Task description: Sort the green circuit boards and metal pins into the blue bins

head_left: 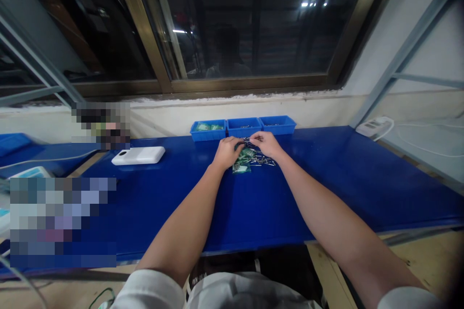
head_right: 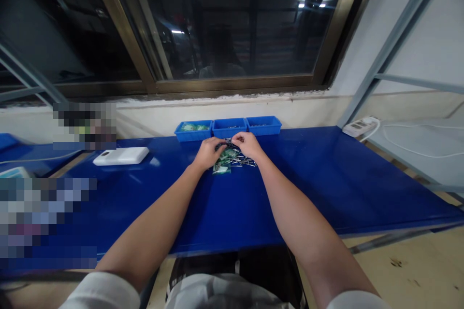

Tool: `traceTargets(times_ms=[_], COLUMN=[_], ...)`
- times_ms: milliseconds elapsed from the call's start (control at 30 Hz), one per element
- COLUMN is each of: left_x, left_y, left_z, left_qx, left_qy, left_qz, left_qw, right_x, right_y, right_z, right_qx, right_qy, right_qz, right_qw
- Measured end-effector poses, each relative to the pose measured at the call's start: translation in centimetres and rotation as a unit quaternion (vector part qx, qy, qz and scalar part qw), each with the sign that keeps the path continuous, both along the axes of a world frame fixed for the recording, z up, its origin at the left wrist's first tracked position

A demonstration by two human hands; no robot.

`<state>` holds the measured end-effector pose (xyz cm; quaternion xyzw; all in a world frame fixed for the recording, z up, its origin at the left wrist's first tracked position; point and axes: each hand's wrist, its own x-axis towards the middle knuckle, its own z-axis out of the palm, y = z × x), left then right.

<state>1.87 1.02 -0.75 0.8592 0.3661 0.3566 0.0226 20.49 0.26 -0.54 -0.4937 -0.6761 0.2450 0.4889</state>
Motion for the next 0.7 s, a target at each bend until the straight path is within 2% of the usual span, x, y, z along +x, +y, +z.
traceTargets(times_ms=[433, 600, 700], left_x=[0.2, 0.2, 0.3], left_y=[-0.2, 0.0, -0.1], left_z=[0.3, 0.2, 0.2], left_qx=[-0.013, -0.008, -0.014], left_qy=[-0.018, -0.024, -0.029], left_qz=[-0.005, 0.014, 0.015], left_qw=[1.0, 1.0, 0.999], right_x=[-0.8, -0.9, -0.7], right_y=[-0.3, -0.8, -1.1], right_z=[0.3, 0.8, 1.1], right_qx=[-0.025, -0.019, -0.06], right_qy=[0.036, 0.052, 0.078], right_qz=[0.039, 0.084, 0.114], right_qw=[0.998, 0.995, 0.989])
